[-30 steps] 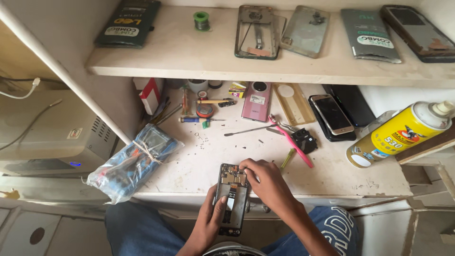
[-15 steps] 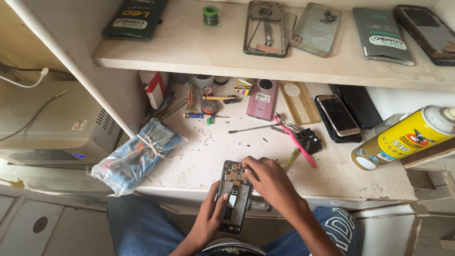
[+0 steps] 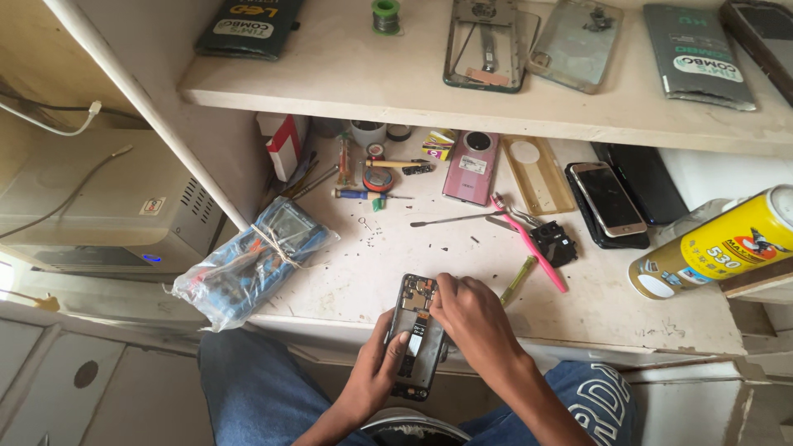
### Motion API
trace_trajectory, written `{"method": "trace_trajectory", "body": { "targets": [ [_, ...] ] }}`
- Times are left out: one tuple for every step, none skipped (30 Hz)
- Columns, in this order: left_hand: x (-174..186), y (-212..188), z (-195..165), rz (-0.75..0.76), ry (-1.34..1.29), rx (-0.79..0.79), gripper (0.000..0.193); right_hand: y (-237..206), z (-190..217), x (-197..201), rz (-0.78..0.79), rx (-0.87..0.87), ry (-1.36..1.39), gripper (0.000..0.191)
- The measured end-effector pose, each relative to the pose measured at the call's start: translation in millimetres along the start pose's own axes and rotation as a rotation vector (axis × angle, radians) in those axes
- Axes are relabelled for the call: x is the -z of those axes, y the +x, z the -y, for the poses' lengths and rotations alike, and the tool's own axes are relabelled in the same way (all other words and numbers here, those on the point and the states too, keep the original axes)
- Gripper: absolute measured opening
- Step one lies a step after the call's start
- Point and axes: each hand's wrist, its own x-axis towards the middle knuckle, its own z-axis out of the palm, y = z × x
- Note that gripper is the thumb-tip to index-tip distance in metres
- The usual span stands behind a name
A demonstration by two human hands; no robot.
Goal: The person sits at a cluttered repair bench holding an opened smartphone and works on its internals. They use tweezers to lift and reposition small components, pry at the board, peel a strip from inside the chassis, and handle a removed black part while rechecking the phone body.
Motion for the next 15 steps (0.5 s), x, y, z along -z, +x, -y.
{"method": "trace_trajectory", "body": {
  "targets": [
    [-0.1,-0.2,-1.2,-0.003,0.003,-0.017,0.051,-0.3,0.1,0.6,0.0,-0.002,-0.002,0.019],
    [-0.4,-0.2,-2.5,0.001,0.0,-0.026,0.05,-0.9,0.3,1.4,0.001,-0.005,-0.004,0.018],
    [-0.6,-0.1,-3.9,0.005,-0.002,-0.034,0.05,-1.9,0.2,2.1,-0.008,0.005,0.021,0.019],
    [-0.2,-0.3,-5.4,0.01,-0.004,-0.042,0.049,-2.7,0.2,2.5,-0.017,0.015,0.046,0.019],
    [-0.3,-0.7,-6.8,0.006,0.002,-0.021,0.049,-3.6,-0.2,2.6,-0.027,0.024,0.071,0.02],
    [-0.3,-1.0,-8.2,0.004,0.008,-0.001,0.049,-4.4,-0.6,2.2,-0.026,0.034,0.063,0.02],
    [-0.5,-0.7,-9.4,0.001,0.014,0.019,0.049,-5.1,-1.6,1.6,-0.025,0.045,0.056,0.02],
    [0.0,-0.6,-10.4,0.001,0.021,0.023,0.048,-5.5,-1.9,0.1,-0.025,0.056,0.048,0.021],
    [0.1,-0.4,-11.1,0.002,0.028,0.027,0.048,-6.0,-2.5,-1.5,-0.014,0.049,0.034,0.02],
    [0.3,-0.1,-11.5,0.002,0.034,0.031,0.048,-6.2,-3.5,-2.9,-0.004,0.042,0.02,0.02],
    [0.3,-0.1,-11.5,0.004,0.042,0.053,0.048,-6.0,-4.8,-4.2,0.007,0.035,0.004,0.019],
    [0.9,-0.9,-11.2,0.006,0.05,0.074,0.048,-5.3,-4.5,-6.5,0.038,0.025,-0.01,0.018],
    [0.8,-0.3,-10.6,0.008,0.056,0.093,0.048,-4.5,-4.5,-8.0,0.068,0.016,-0.027,0.017],
    [0.9,0.8,-9.9,0.003,0.033,0.071,0.049,-3.2,-5.0,-8.2,0.097,0.007,-0.048,0.017],
    [0.3,0.7,-8.8,0.001,0.006,0.05,0.049,-4.1,-5.5,-6.7,0.086,0.015,-0.039,0.019]
  ]
}}
